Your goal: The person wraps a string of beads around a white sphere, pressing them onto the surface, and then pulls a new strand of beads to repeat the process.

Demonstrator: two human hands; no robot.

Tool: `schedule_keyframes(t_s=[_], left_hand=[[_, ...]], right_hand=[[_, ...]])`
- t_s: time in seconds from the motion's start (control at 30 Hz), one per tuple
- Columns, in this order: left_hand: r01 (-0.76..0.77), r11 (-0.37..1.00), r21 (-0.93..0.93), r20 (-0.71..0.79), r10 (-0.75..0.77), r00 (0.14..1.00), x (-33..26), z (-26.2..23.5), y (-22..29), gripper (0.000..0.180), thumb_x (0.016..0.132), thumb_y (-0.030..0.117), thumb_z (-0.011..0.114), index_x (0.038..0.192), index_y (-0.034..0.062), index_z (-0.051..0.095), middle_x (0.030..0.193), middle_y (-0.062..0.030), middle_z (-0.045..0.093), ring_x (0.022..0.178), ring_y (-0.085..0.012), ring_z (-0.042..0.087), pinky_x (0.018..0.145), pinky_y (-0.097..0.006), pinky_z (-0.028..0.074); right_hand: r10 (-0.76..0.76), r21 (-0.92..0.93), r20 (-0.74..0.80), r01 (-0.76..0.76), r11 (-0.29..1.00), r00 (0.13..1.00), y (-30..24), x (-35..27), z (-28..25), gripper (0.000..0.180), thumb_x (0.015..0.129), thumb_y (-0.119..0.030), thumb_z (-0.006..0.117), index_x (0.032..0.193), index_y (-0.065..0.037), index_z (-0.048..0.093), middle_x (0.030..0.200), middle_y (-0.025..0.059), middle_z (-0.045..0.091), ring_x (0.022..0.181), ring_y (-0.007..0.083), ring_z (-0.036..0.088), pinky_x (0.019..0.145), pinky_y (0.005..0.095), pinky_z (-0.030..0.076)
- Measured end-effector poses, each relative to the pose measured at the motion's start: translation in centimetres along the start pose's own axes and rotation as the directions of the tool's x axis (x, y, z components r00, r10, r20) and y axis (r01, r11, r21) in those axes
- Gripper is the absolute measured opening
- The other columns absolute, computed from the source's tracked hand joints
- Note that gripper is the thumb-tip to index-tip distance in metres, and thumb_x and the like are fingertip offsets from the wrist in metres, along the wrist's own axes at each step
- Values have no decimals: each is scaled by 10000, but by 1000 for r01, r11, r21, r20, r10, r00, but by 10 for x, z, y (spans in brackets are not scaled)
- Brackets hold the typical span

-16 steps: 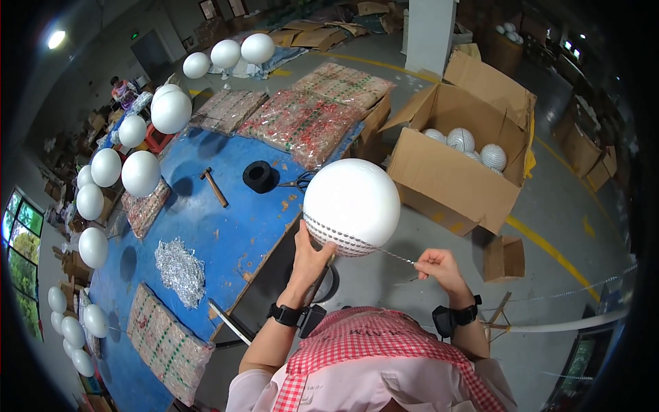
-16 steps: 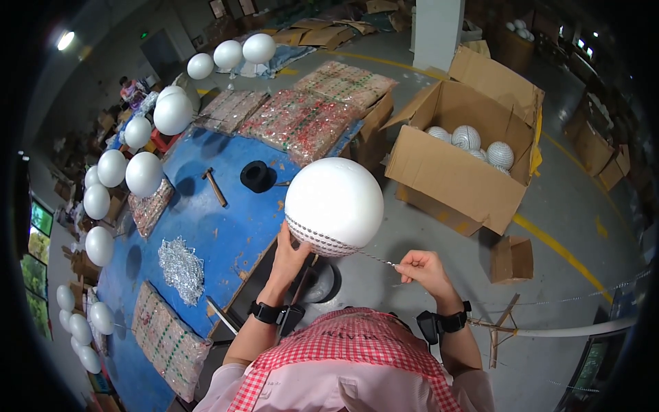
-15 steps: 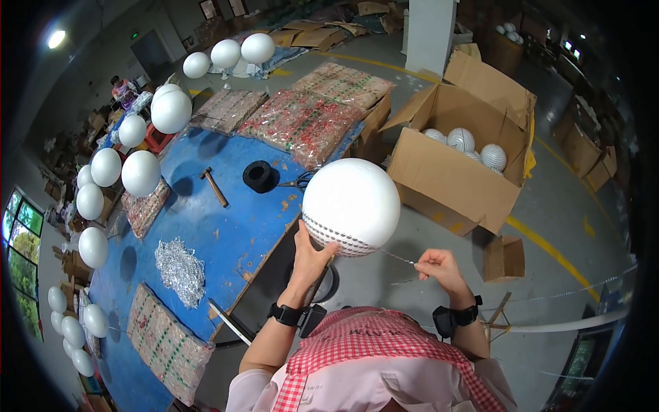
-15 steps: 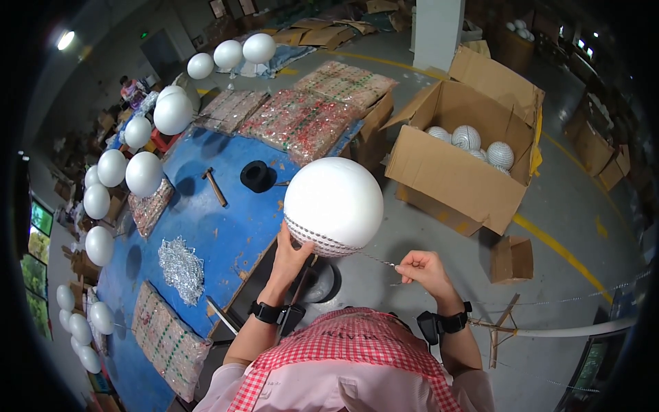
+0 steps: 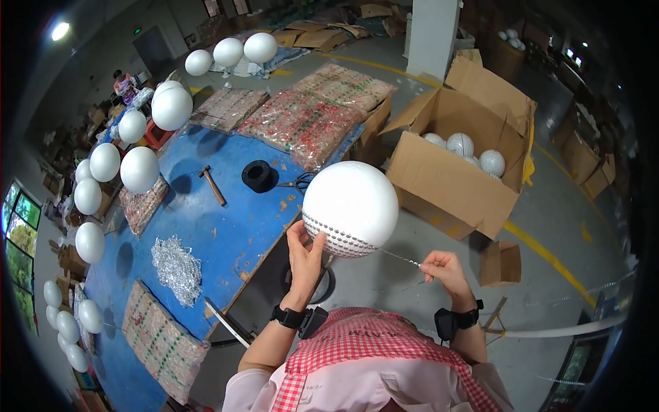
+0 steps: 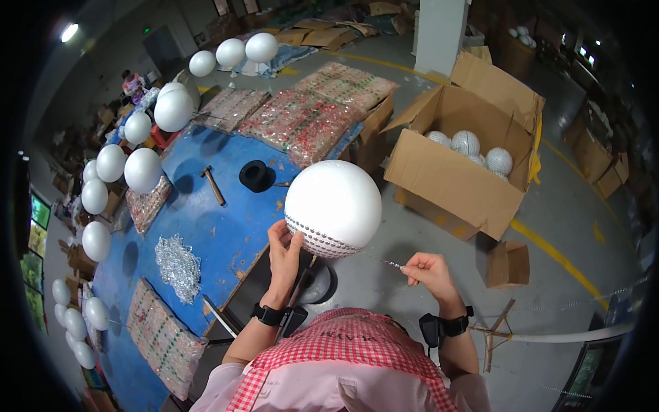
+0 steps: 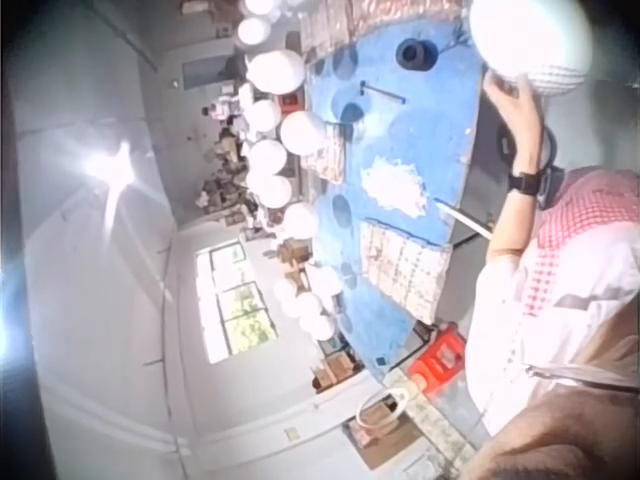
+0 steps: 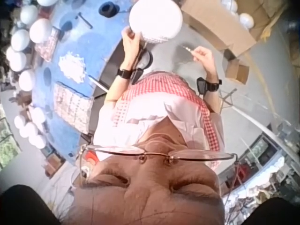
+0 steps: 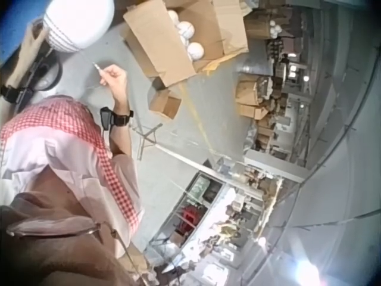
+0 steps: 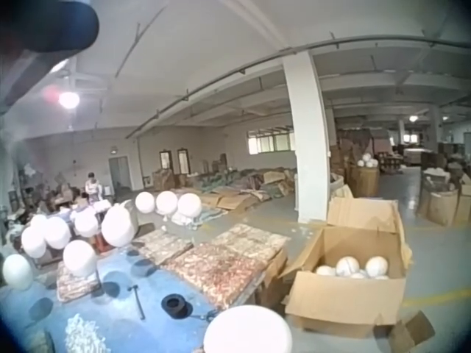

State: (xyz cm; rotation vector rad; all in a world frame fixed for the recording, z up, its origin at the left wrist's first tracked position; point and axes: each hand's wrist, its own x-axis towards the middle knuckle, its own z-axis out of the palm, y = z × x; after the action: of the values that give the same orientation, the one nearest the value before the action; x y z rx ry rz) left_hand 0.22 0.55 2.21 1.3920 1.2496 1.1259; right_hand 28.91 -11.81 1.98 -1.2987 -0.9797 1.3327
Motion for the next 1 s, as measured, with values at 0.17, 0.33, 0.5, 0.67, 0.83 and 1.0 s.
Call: schedule_keyframes(t_s=[0.17,0.33,0.5,0.67,0.83,1.0], left_hand=[[-17,995,98,28,14,1000,4,-2,-3,697,896,254,585,1407,-25,204,1320,-240,395,1202,-306,445,1012,-371,363],[3,998,60,94,-8,996,7,-4,-7,851,834,238,647,1424,-58,110,1379,-273,358,1259,-312,416,1031,-349,345],[145,987,-71,124,-135,983,10,2,-15,1024,720,283,765,1406,-72,93,1373,-279,367,1257,-320,418,1028,-358,352],[-9,999,41,-18,10,1000,6,5,-9,950,701,320,782,1370,-47,218,1345,-259,366,1252,-348,403,1028,-392,349],[-102,967,232,-43,116,992,-1,4,5,867,699,327,786,1331,-16,302,1282,-220,370,1203,-338,404,1001,-406,359],[-34,982,186,-49,44,998,-2,3,10,803,730,322,763,1324,4,325,1260,-203,382,1174,-314,422,977,-394,375]], right_hand=[[9,-8,16,-9,1000,1000,3,3,2,89,827,-68,664,768,-15,625,644,15,601,564,58,544,539,193,438],[-1,-19,5,1,1000,1000,3,3,0,85,827,-68,666,772,-15,628,642,15,600,564,63,546,534,194,436],[11,-24,0,-11,1000,1000,0,3,0,87,824,-66,669,768,-15,626,639,15,600,552,65,543,522,199,431],[10,-42,-56,-12,999,998,-17,0,8,91,819,-56,668,756,-13,619,634,19,596,551,67,546,518,198,434],[-164,67,34,161,985,986,-36,-21,1,83,816,-44,663,758,-11,614,647,22,600,561,66,555,520,194,436],[-72,-26,-14,71,997,997,-19,0,2,76,822,-58,668,779,-13,625,671,18,609,577,67,564,534,193,440]])
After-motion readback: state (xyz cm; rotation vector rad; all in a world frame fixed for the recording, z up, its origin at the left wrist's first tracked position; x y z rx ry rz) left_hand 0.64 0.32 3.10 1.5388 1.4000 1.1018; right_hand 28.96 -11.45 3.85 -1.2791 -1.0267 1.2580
